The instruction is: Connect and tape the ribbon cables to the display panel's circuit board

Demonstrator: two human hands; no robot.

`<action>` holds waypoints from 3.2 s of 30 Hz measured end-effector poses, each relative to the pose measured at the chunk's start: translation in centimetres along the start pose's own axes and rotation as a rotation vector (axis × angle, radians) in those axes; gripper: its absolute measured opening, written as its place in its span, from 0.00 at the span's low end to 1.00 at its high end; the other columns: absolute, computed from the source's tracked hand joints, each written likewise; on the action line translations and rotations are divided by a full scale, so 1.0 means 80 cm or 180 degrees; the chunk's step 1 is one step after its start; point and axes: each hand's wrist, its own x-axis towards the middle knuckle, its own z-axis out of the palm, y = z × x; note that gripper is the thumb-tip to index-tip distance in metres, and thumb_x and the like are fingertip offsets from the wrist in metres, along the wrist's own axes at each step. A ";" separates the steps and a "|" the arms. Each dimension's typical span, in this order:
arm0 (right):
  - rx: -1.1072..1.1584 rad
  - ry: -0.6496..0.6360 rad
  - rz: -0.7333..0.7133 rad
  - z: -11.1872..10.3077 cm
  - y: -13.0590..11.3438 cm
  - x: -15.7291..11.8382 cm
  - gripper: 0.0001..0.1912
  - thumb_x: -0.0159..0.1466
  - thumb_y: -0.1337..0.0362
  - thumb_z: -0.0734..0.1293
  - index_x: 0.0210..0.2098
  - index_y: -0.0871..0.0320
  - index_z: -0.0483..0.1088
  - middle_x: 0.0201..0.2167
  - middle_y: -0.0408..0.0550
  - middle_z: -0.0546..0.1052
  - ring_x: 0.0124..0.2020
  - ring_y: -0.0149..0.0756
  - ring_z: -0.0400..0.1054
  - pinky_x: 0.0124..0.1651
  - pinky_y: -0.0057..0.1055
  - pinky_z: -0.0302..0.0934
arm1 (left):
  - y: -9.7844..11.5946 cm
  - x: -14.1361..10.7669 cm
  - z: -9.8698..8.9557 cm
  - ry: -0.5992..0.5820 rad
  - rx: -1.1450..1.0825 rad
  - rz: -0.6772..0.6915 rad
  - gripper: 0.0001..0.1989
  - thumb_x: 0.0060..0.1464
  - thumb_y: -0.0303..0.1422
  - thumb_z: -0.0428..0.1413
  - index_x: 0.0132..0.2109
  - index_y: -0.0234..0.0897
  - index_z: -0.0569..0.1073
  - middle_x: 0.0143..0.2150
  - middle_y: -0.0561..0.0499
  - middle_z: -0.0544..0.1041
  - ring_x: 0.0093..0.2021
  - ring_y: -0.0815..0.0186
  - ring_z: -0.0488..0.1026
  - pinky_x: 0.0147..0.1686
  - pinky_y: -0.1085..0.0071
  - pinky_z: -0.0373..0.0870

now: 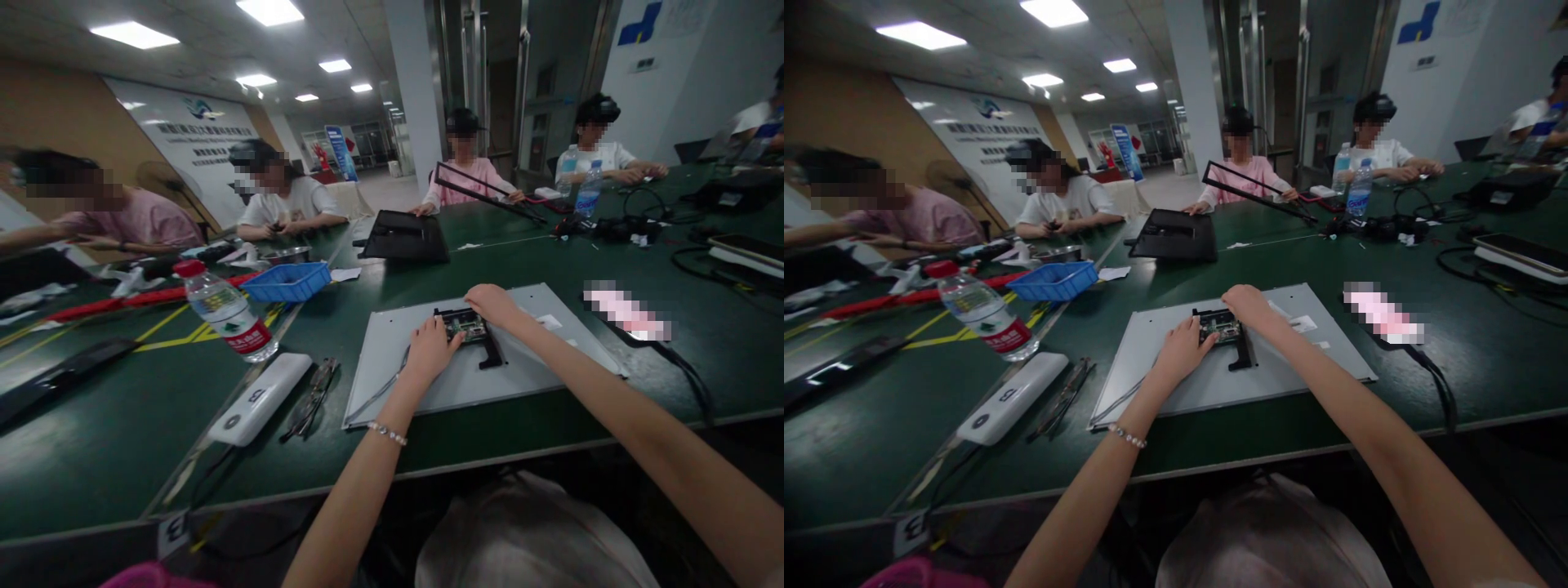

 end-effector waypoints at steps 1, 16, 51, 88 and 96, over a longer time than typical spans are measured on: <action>-0.0056 -0.0080 0.0005 0.003 -0.002 0.001 0.13 0.66 0.70 0.59 0.39 0.61 0.77 0.40 0.56 0.79 0.45 0.42 0.71 0.48 0.31 0.60 | 0.000 0.000 0.000 -0.0001 0.0017 -0.0012 0.29 0.63 0.49 0.43 0.58 0.28 0.63 0.55 0.34 0.70 0.54 0.52 0.68 0.50 0.62 0.62; 0.0479 -0.0215 0.0125 0.025 0.005 0.002 0.14 0.66 0.66 0.60 0.35 0.59 0.77 0.38 0.53 0.79 0.43 0.38 0.71 0.45 0.26 0.59 | 0.001 0.000 0.001 0.0002 -0.0035 -0.0056 0.29 0.63 0.49 0.42 0.59 0.30 0.62 0.56 0.34 0.69 0.55 0.52 0.67 0.51 0.60 0.61; 0.1118 0.0354 0.0521 0.018 0.013 -0.002 0.12 0.65 0.68 0.61 0.41 0.59 0.77 0.45 0.49 0.79 0.48 0.37 0.70 0.54 0.27 0.58 | -0.002 0.004 -0.008 0.0485 -0.0207 -0.0358 0.24 0.67 0.43 0.35 0.56 0.36 0.68 0.58 0.40 0.70 0.64 0.55 0.58 0.59 0.53 0.55; 0.2949 0.0323 0.1624 -0.047 0.074 -0.095 0.13 0.63 0.62 0.63 0.44 0.59 0.73 0.35 0.50 0.78 0.36 0.35 0.72 0.36 0.29 0.64 | -0.025 0.013 -0.011 0.1121 -0.0524 -0.0287 0.16 0.59 0.24 0.46 0.52 0.33 0.69 0.54 0.41 0.73 0.55 0.56 0.68 0.54 0.58 0.64; 0.3086 -0.0951 0.0869 -0.048 0.041 -0.096 0.15 0.61 0.57 0.66 0.43 0.58 0.75 0.34 0.49 0.78 0.35 0.36 0.72 0.30 0.27 0.59 | -0.024 0.019 -0.013 0.1375 -0.1169 0.0546 0.18 0.59 0.22 0.44 0.54 0.33 0.68 0.55 0.41 0.71 0.56 0.59 0.66 0.58 0.58 0.63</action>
